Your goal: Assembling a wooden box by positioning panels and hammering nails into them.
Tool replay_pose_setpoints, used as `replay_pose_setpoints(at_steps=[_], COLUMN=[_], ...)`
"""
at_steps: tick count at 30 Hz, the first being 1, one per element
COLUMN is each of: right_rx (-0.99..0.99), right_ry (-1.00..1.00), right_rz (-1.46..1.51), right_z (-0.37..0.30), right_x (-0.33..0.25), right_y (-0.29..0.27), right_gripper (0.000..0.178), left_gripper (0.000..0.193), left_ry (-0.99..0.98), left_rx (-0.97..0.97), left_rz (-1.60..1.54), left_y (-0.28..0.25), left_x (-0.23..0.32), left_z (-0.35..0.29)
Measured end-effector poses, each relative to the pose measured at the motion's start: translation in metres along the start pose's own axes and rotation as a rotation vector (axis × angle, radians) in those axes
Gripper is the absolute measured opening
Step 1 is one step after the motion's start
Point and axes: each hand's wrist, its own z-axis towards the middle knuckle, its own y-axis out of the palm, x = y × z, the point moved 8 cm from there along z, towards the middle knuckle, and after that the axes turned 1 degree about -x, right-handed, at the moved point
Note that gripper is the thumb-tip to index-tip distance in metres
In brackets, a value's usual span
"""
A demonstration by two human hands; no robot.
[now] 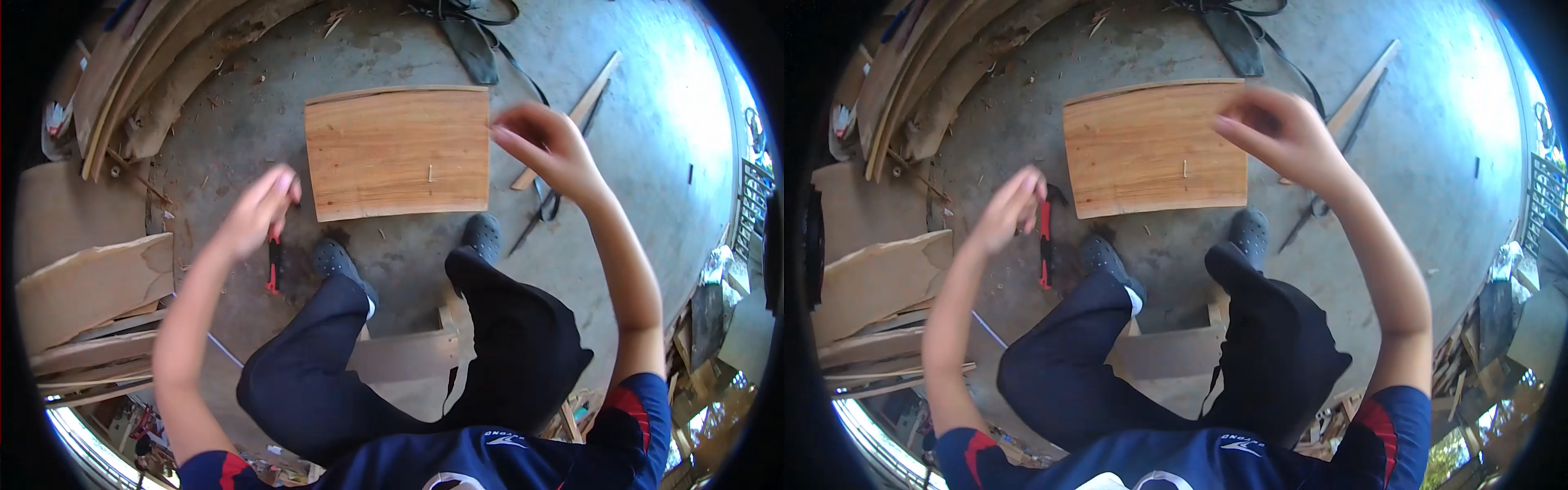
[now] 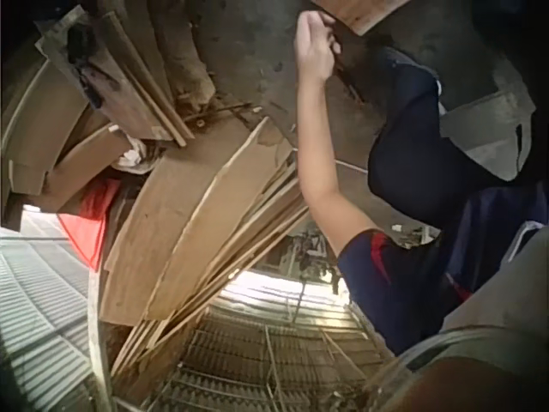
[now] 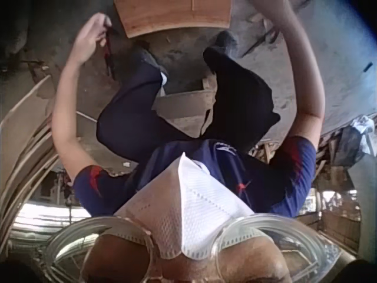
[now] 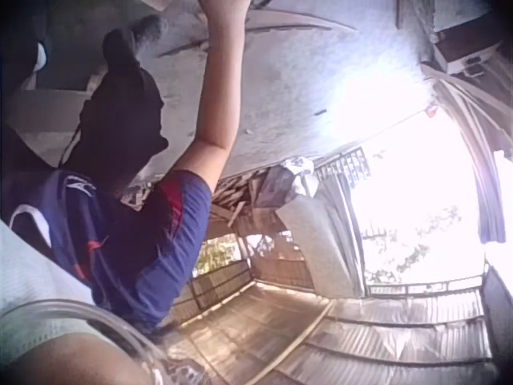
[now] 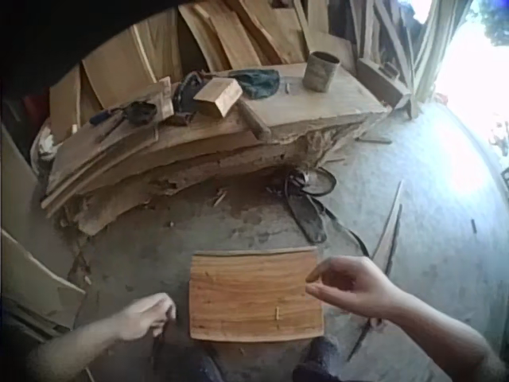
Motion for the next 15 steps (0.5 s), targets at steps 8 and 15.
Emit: replay_pose_setpoints(at_steps=[8,15], right_rx=[-0.242,-0.148], right_ry=[-0.348,-0.274], right_rz=[-0.425,-0.449], right_z=[0.068,0.014], right_x=[-0.032,-0.077], right_y=[0.102,0.065], right_gripper=[0.024,0.024], left_gripper=[0.025,0.025], left_ry=[-0.174,0.106], left_rx=[-0.090,-0.073], left_rz=[0.293,-0.252], left_y=[0.042,0.086], left_x=[-0.012,0.053], left_z=[0.109,0.047])
